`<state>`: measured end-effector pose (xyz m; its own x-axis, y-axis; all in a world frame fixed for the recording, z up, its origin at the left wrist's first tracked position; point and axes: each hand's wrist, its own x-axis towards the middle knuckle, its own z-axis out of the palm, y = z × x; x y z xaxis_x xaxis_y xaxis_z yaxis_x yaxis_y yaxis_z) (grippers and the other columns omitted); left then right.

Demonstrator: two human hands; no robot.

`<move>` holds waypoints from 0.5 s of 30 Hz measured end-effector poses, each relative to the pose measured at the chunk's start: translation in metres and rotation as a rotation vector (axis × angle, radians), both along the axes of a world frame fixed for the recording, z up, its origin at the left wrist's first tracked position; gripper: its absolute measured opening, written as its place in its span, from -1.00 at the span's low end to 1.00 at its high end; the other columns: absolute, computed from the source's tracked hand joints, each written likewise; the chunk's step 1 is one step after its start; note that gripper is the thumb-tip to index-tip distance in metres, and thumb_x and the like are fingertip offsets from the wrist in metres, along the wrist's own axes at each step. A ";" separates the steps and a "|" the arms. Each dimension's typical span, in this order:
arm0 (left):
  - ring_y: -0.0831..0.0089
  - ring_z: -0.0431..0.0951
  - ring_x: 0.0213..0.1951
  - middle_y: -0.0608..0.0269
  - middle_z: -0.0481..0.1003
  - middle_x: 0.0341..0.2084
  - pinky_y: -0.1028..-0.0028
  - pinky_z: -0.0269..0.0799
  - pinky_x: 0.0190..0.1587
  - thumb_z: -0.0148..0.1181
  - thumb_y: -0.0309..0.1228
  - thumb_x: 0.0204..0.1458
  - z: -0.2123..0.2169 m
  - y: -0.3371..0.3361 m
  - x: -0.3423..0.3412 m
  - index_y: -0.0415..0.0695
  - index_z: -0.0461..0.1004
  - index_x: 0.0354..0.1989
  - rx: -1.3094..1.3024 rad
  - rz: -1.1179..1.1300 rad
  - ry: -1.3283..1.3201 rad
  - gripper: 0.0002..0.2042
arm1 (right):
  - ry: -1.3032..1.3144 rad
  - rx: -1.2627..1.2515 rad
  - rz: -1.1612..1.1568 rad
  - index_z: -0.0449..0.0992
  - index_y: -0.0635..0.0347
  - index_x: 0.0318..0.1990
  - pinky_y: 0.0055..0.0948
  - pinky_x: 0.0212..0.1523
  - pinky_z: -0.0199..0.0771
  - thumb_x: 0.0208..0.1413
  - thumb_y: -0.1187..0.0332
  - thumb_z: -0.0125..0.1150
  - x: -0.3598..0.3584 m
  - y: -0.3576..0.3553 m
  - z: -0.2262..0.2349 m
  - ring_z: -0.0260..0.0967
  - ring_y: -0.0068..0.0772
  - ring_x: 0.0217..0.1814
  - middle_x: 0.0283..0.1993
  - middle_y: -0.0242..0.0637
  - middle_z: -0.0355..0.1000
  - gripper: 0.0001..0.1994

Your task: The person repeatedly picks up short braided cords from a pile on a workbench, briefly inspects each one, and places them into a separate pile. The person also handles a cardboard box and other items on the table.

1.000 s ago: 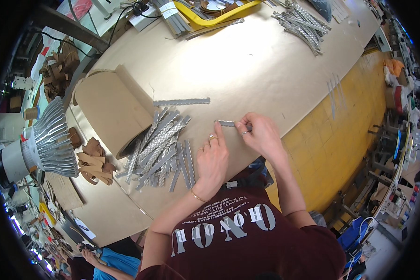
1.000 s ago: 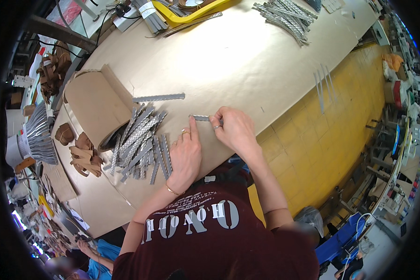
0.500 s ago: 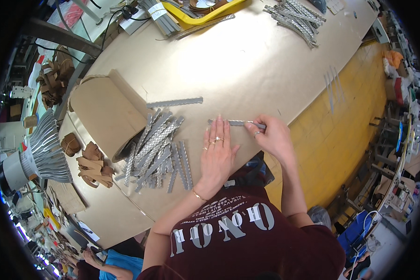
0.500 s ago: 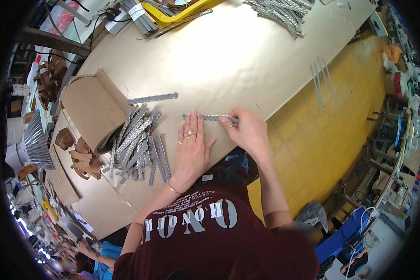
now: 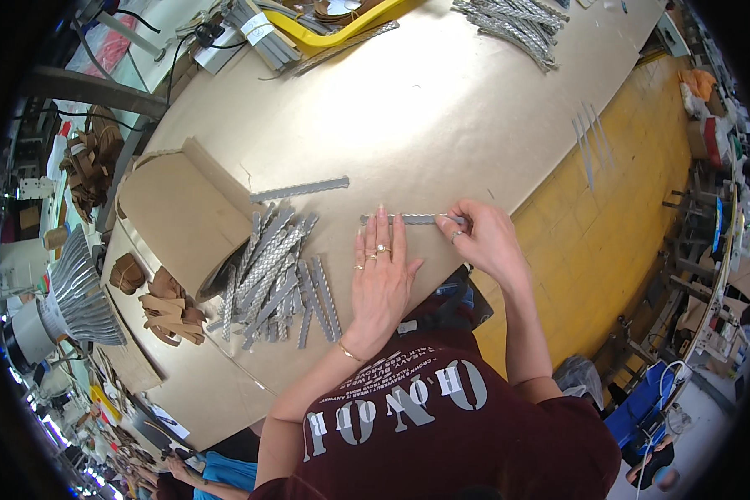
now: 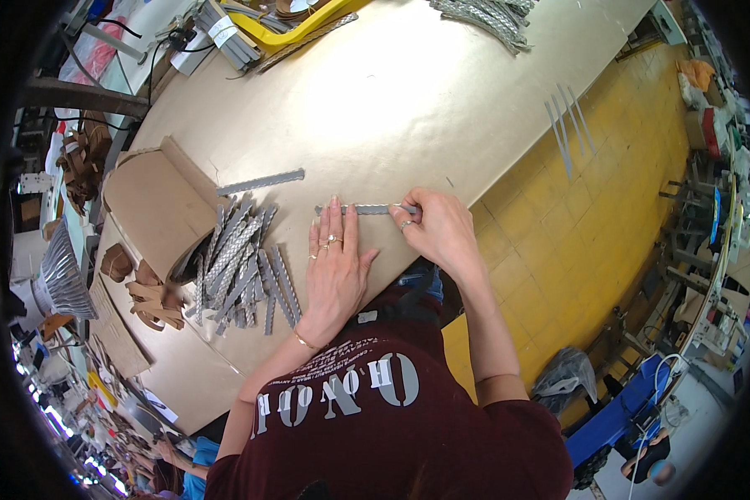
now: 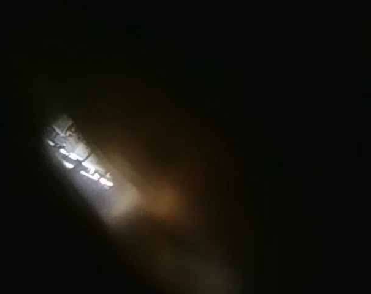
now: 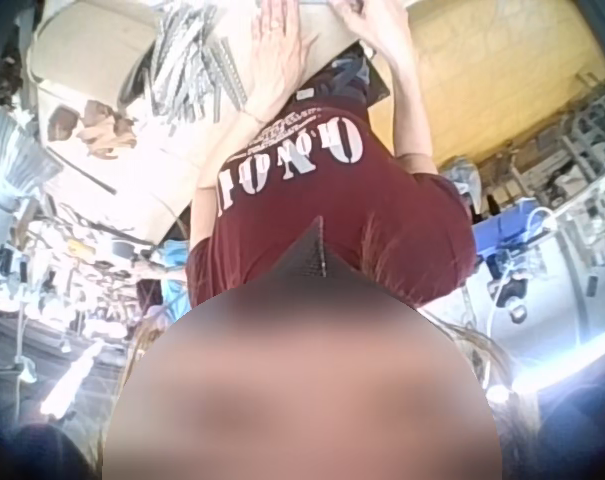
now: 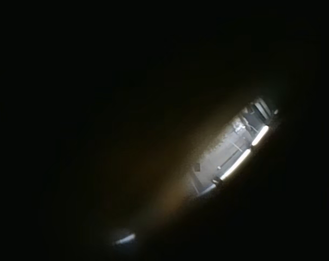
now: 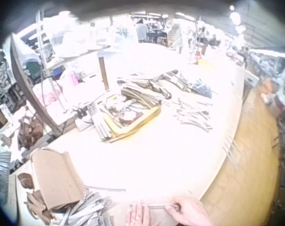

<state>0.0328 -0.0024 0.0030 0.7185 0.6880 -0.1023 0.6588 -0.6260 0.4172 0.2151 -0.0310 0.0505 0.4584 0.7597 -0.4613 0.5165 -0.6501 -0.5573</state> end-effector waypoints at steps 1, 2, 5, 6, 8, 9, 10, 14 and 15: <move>-0.07 0.07 0.40 -0.22 0.04 0.39 0.06 -0.02 0.40 0.10 -0.18 0.20 0.000 0.000 0.000 -0.30 0.07 0.39 0.002 0.000 0.002 -0.32 | -0.008 -0.003 0.002 0.54 0.28 -0.43 -0.18 -0.39 0.40 0.08 0.23 0.27 0.000 0.000 0.000 0.45 -0.04 -0.47 -0.59 -0.12 0.43 -0.74; -0.07 0.08 0.40 -0.22 0.04 0.39 0.06 -0.02 0.40 0.10 -0.19 0.20 0.001 0.000 0.000 -0.29 0.08 0.39 0.001 -0.002 0.002 -0.33 | -0.015 -0.007 0.003 0.54 0.28 -0.43 -0.18 -0.38 0.40 0.08 0.23 0.27 0.000 0.000 -0.001 0.45 -0.04 -0.47 -0.58 -0.13 0.44 -0.74; -0.08 0.08 0.40 -0.26 0.04 0.38 0.07 -0.04 0.41 0.10 -0.15 0.20 0.000 0.000 0.002 -0.15 0.10 0.41 0.058 -0.026 0.066 -0.34 | -0.029 0.005 0.009 0.54 0.27 -0.42 -0.17 -0.38 0.42 0.08 0.22 0.28 -0.001 0.000 -0.002 0.46 -0.04 -0.47 -0.58 -0.14 0.45 -0.74; -0.10 0.08 0.40 -0.30 0.04 0.37 0.06 -0.04 0.41 0.09 -0.12 0.19 0.000 -0.001 0.003 -0.10 0.10 0.42 0.079 -0.034 0.086 -0.34 | -0.038 0.015 0.017 0.54 0.27 -0.42 -0.17 -0.38 0.42 0.08 0.22 0.28 -0.001 0.000 -0.003 0.46 -0.04 -0.47 -0.58 -0.14 0.45 -0.74; -0.15 0.08 0.39 -0.38 0.03 0.36 0.05 -0.06 0.41 0.08 -0.08 0.19 0.000 -0.004 0.008 0.01 0.11 0.43 0.116 -0.050 0.130 -0.35 | -0.049 0.008 0.022 0.54 0.27 -0.41 -0.17 -0.37 0.43 0.08 0.22 0.28 -0.001 -0.001 -0.005 0.47 -0.04 -0.46 -0.57 -0.14 0.46 -0.74; -0.18 0.08 0.39 -0.42 0.03 0.35 0.04 -0.06 0.41 0.08 -0.06 0.18 -0.001 -0.005 0.011 0.05 0.10 0.43 0.136 -0.050 0.147 -0.35 | -0.050 0.020 0.010 0.54 0.27 -0.41 -0.17 -0.37 0.43 0.07 0.22 0.29 -0.002 -0.002 -0.006 0.48 -0.05 -0.46 -0.56 -0.13 0.46 -0.74; -0.21 0.07 0.38 -0.46 0.02 0.34 0.04 -0.06 0.41 0.08 -0.04 0.18 -0.001 -0.007 0.013 0.08 0.10 0.44 0.150 -0.050 0.168 -0.34 | -0.052 0.032 -0.004 0.54 0.27 -0.41 -0.18 -0.38 0.44 0.06 0.21 0.31 -0.002 -0.003 -0.008 0.48 -0.05 -0.45 -0.56 -0.13 0.46 -0.74; -0.30 0.07 0.36 -0.55 0.01 0.31 0.01 -0.06 0.39 0.08 -0.02 0.17 -0.004 -0.007 0.017 0.16 0.08 0.45 0.174 -0.055 0.177 -0.34 | -0.013 0.094 -0.108 0.55 0.30 -0.39 -0.31 -0.42 0.42 0.06 0.27 0.34 0.000 -0.012 -0.013 0.45 -0.25 -0.52 -0.58 -0.19 0.45 -0.77; -0.30 0.08 0.36 -0.55 0.02 0.32 0.00 -0.06 0.39 0.08 -0.02 0.17 -0.004 -0.008 0.017 0.16 0.08 0.45 0.179 -0.054 0.174 -0.34 | 0.038 0.136 -0.136 0.55 0.31 -0.38 -0.35 -0.44 0.40 0.07 0.30 0.34 0.002 -0.015 -0.014 0.42 -0.33 -0.53 -0.58 -0.22 0.44 -0.78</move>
